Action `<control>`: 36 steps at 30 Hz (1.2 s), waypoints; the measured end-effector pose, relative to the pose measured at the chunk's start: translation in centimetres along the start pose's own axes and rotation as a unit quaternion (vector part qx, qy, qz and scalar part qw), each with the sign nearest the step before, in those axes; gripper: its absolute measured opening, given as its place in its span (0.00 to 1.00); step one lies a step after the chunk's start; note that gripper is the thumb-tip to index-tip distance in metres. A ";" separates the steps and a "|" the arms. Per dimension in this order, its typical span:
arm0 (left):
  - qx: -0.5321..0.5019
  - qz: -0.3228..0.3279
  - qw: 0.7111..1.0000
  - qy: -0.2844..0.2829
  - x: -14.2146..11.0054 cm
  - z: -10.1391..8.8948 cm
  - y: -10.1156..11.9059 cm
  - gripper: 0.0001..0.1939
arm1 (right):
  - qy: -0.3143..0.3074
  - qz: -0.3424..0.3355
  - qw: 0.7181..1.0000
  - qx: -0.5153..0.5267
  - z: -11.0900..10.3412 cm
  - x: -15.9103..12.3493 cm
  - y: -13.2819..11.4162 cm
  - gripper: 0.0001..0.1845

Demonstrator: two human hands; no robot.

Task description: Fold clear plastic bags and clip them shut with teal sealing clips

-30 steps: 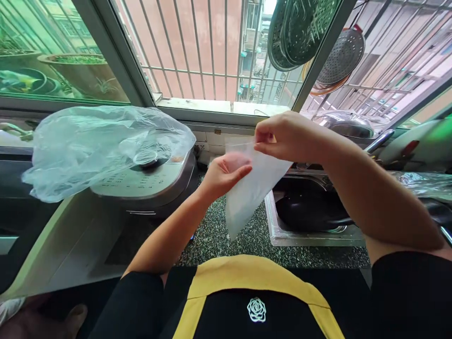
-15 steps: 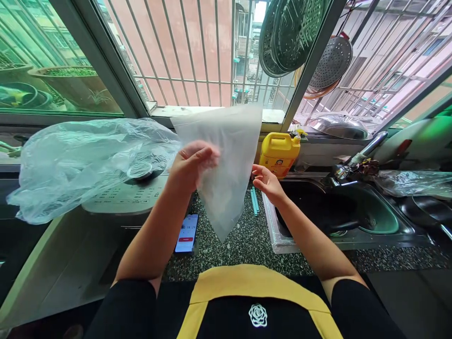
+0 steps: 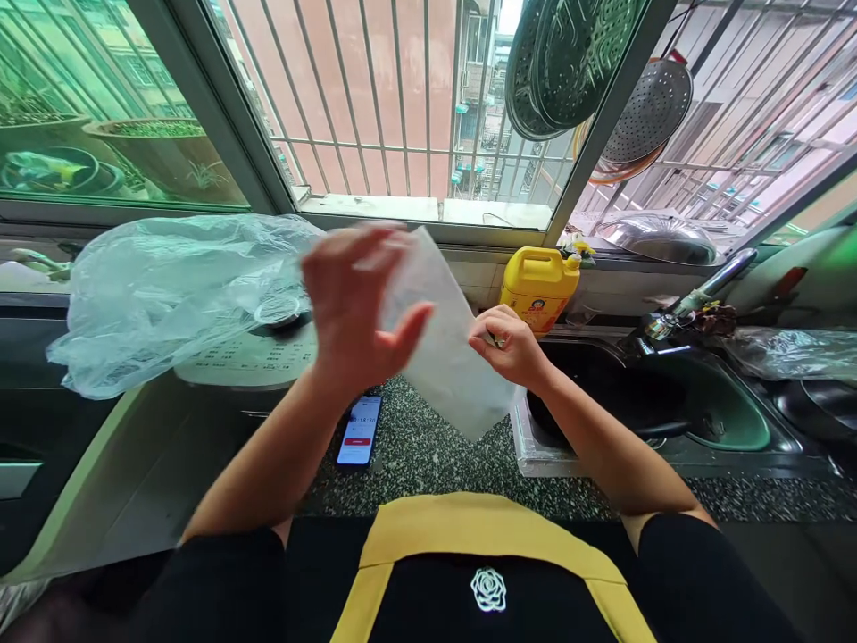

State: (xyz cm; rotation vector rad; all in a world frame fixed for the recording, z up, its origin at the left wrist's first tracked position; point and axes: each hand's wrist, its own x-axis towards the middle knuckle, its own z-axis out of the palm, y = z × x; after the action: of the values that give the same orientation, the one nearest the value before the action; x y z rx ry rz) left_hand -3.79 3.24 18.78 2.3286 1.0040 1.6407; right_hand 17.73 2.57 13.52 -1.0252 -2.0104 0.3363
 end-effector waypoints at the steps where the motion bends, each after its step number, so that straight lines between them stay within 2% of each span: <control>1: 0.027 0.033 0.996 -0.076 0.4 0.5 0.7 0.20 | -0.009 -0.017 0.999 -0.030 -0.2 0.0 -0.4 0.12; 4: 0.075 0.108 0.954 -0.268 1.7 2.1 1.3 0.10 | -0.029 -0.051 0.994 -0.098 -0.6 -0.1 -1.1 0.10; 5: 0.089 0.122 0.938 -0.313 2.0 2.5 1.1 0.09 | -0.038 -0.049 0.992 -0.112 -0.8 -0.3 -1.0 0.08; 7: 0.118 0.132 0.917 -0.358 2.2 2.6 0.1 0.12 | -0.073 -0.028 0.988 -0.136 -1.5 -0.9 -0.1 0.07; 11: 0.169 0.114 0.918 -0.339 1.4 1.3 -2.1 0.14 | -0.148 0.029 0.973 -0.175 -3.4 -2.9 2.9 0.09; 15: 0.199 0.076 0.914 -0.346 0.2 0.7 -3.2 0.13 | -0.154 0.044 0.964 -0.212 -5.1 -3.9 3.9 0.10; 17: 0.194 0.055 0.919 -0.340 -0.3 1.3 -3.1 0.12 | -0.156 0.038 0.960 -0.227 -5.4 -3.7 3.5 0.10; 19: 0.172 0.047 0.924 -0.338 -0.7 2.3 -2.8 0.18 | -0.167 0.028 0.957 -0.235 -5.5 -3.2 2.9 0.10; 20: 0.165 0.046 0.924 -0.341 -0.8 2.9 -2.7 0.18 | -0.174 0.024 0.955 -0.238 -5.4 -2.9 2.6 0.10; 22: 0.166 0.044 0.921 -0.350 -1.1 3.8 -2.6 0.12 | -0.185 0.023 0.952 -0.241 -5.3 -2.4 2.1 0.09; 26: 0.169 0.057 0.917 -0.357 -1.3 4.3 -2.9 0.13 | -0.168 0.030 0.954 -0.247 -5.2 -2.1 1.7 0.08; 31: 0.133 0.053 0.914 -0.379 -1.3 3.3 -3.8 0.12 | -0.173 0.039 0.943 -0.281 -6.7 -2.4 2.6 0.10; 33: 0.119 0.032 0.918 -0.378 -1.2 2.7 -4.3 0.12 | -0.154 0.054 0.952 -0.257 -7.8 -2.8 3.1 0.10; 36: 0.091 -0.009 0.923 -0.374 -1.1 2.1 -5.1 0.12 | -0.102 0.095 0.977 -0.161 -9.4 -3.6 3.7 0.14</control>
State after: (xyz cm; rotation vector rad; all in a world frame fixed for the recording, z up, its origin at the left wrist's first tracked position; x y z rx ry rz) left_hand -4.47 7.13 14.80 2.6826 0.9953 0.5326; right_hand 28.15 0.91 15.23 -1.4414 -2.2021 0.2263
